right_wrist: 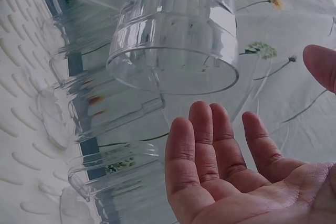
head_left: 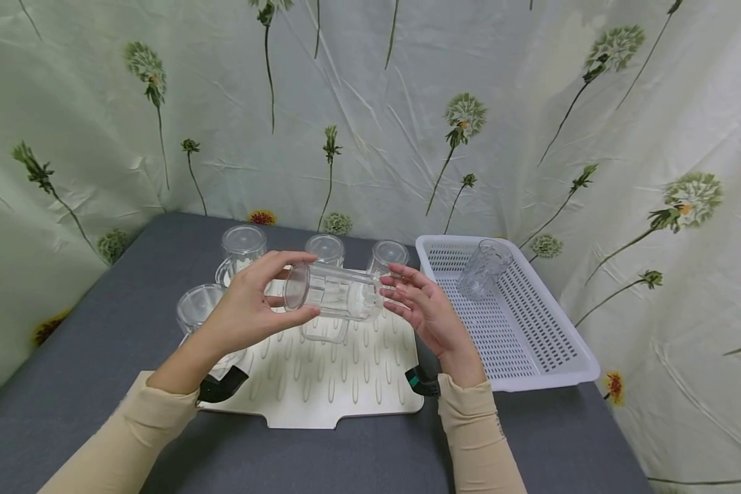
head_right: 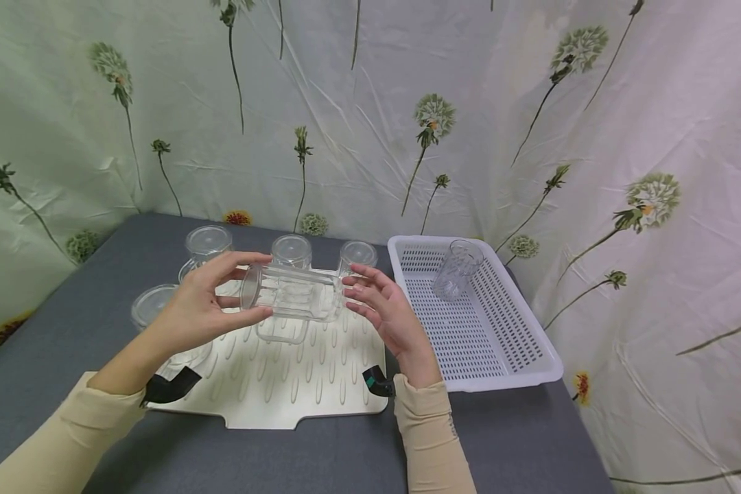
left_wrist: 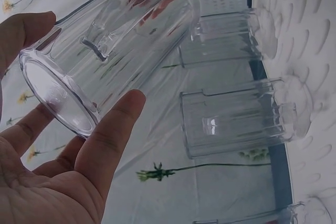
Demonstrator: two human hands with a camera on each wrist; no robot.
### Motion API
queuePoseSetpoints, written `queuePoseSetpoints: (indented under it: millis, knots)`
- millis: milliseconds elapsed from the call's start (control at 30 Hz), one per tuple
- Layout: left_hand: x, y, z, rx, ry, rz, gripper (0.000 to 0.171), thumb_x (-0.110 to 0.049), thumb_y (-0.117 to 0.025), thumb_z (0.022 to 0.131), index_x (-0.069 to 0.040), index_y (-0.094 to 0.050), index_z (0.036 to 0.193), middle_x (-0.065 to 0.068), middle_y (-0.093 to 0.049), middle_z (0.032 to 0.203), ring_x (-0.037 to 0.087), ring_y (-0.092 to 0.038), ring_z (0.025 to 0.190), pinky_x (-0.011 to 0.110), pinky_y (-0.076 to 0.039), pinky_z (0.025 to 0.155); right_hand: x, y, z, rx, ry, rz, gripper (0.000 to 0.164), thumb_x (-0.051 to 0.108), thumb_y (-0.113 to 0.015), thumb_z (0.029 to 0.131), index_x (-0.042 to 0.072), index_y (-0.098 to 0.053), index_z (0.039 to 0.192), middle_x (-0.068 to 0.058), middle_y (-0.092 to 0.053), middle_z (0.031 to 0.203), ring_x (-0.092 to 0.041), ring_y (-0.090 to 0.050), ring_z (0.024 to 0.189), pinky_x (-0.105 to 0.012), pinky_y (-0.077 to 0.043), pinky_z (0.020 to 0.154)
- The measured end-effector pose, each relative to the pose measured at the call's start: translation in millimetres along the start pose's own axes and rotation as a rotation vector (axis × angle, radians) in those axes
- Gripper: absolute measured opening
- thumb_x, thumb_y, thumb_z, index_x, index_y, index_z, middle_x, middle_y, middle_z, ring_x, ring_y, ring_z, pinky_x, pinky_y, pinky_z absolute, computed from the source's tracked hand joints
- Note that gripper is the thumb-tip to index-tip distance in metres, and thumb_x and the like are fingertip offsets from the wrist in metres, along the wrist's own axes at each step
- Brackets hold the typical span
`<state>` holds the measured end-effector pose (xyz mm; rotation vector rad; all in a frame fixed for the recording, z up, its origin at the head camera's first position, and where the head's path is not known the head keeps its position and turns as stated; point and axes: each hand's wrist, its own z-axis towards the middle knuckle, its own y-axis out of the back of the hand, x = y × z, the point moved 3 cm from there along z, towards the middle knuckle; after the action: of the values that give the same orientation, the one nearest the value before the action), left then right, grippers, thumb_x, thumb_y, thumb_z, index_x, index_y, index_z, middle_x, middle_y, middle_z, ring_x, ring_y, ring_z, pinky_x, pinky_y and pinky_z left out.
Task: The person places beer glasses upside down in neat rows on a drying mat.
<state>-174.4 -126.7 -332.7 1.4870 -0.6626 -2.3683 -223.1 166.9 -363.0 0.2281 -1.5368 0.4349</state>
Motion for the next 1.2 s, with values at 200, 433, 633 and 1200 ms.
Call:
queuePoseSetpoints:
  millis: [200,433,633,1200]
  knots:
    - [0.4,0.8,-0.9,0.005,0.005,0.014,0.069,-0.023,-0.094,0.085,-0.027,-0.063,0.147,0.003,-0.064,0.134,0.035,-0.067,0.126,0.053,-0.067,0.089,5.0,-4.1,-1.4,-0.012,0.006,-0.023,0.057,0.01,-0.051,0.108,-0.004,-0.036,0.162,-0.015,-0.06,0.145,-0.022,-0.067,0.128,-0.028,-0.059,0.104]
    - [0.4,1.3,-1.4,0.015,0.014,0.024,0.07,-0.023,-0.094,0.085,-0.027,-0.062,0.147,0.004,-0.064,0.138,0.034,-0.067,0.126,0.053,-0.067,0.089,11.5,-4.4,-1.6,-0.015,0.031,-0.021,0.059,0.009,-0.051,0.107,-0.006,-0.034,0.162,-0.005,-0.064,0.138,-0.013,-0.069,0.119,-0.026,-0.06,0.101]
    - [1.5,2.3,-1.6,0.02,0.011,0.04,0.07,-0.023,-0.094,0.085,-0.026,-0.062,0.147,0.004,-0.064,0.139,0.033,-0.067,0.124,0.052,-0.068,0.088,18.0,-1.0,-2.1,-0.005,0.046,-0.019,0.061,0.01,-0.048,0.108,-0.008,-0.03,0.163,-0.001,-0.062,0.135,-0.013,-0.067,0.121,-0.025,-0.059,0.102]
    - [5.5,3.3,-1.3,0.047,0.011,0.074,0.07,-0.022,-0.094,0.084,-0.025,-0.063,0.147,0.004,-0.063,0.142,0.031,-0.067,0.123,0.046,-0.068,0.086,38.0,16.0,-3.6,-0.058,0.056,-0.063,0.057,0.009,-0.051,0.108,-0.004,-0.036,0.161,0.0,-0.063,0.133,-0.02,-0.066,0.125,-0.026,-0.058,0.103]
